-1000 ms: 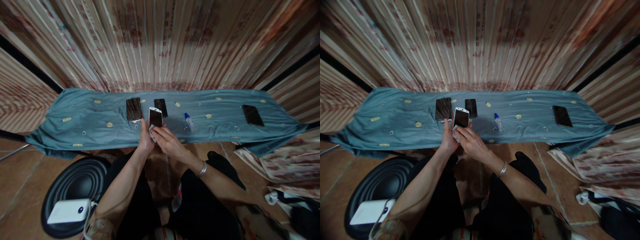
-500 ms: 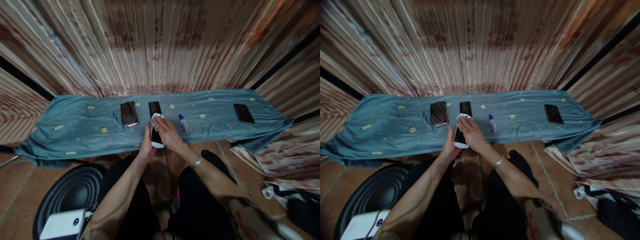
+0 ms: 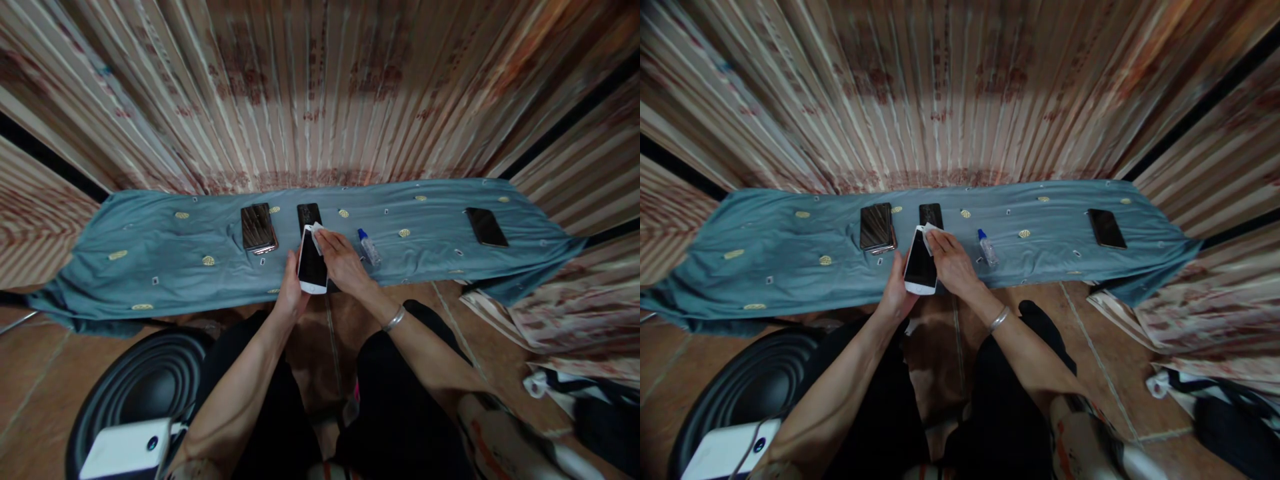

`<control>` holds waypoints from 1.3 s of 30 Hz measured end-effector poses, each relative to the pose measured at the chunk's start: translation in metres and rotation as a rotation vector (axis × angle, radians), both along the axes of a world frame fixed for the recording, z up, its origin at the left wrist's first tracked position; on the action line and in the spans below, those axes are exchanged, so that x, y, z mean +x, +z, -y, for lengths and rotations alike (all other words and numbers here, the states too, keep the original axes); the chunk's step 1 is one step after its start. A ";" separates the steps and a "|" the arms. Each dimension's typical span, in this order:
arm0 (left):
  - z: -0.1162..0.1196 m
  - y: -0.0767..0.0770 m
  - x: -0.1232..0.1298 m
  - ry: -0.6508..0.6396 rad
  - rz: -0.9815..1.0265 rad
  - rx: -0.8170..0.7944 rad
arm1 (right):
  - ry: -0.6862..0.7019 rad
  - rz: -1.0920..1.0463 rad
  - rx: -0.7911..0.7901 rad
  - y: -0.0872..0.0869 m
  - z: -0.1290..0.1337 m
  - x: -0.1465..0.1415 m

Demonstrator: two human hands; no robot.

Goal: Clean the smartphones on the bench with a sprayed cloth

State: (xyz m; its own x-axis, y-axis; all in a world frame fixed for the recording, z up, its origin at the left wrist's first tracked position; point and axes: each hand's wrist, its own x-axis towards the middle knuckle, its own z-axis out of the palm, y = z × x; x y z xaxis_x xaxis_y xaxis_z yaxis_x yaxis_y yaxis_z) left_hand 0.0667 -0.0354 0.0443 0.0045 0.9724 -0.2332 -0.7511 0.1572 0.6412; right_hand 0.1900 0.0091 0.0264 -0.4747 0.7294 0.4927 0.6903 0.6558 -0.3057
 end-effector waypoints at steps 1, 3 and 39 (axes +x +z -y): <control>0.000 0.001 0.000 0.008 -0.002 -0.007 | -0.001 -0.003 -0.002 -0.001 0.000 0.000; 0.000 0.005 -0.001 0.026 -0.015 -0.022 | -0.001 -0.009 -0.008 -0.002 0.000 0.000; -0.002 0.003 -0.014 0.029 0.010 -0.071 | 0.218 -0.018 0.027 -0.001 0.046 -0.026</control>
State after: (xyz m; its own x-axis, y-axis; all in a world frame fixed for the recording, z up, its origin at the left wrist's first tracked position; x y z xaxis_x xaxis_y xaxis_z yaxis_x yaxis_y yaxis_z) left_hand 0.0528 -0.0339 0.0470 -0.0207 0.9530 -0.3021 -0.7622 0.1805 0.6217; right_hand 0.1637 -0.0371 0.0256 -0.6105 0.5970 0.5204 0.5261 0.7969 -0.2970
